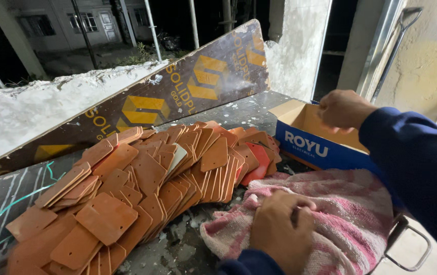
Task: The person cleans a pile of leather patches by hand using a cloth.
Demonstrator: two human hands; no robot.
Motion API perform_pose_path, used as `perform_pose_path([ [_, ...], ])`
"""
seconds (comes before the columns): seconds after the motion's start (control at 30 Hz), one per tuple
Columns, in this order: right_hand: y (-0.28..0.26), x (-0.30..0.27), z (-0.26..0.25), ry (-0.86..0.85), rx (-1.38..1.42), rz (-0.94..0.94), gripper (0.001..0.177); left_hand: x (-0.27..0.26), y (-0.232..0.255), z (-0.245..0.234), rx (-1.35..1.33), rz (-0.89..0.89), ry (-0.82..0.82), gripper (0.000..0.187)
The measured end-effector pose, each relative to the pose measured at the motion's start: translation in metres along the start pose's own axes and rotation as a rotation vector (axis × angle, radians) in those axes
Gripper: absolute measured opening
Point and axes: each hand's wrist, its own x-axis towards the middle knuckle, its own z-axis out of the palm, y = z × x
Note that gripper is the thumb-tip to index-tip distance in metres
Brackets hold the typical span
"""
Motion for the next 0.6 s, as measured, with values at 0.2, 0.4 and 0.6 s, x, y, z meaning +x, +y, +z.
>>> perform_pose_path([
  [0.2, -0.046, -0.089, 0.008, 0.305, 0.005, -0.531, 0.031, 0.019, -0.002, -0.044, -0.235, -0.114, 0.153, 0.02],
  [0.4, -0.103, -0.18, 0.052, -0.121, 0.141, -0.635, 0.035, 0.046, -0.039, -0.125, -0.038, 0.059, 0.352, 0.017],
  [0.6, -0.129, -0.23, 0.087, -0.134, 0.05, -0.535, 0.052, 0.046, -0.078, -0.201, 0.506, -0.146, 0.402, 0.025],
])
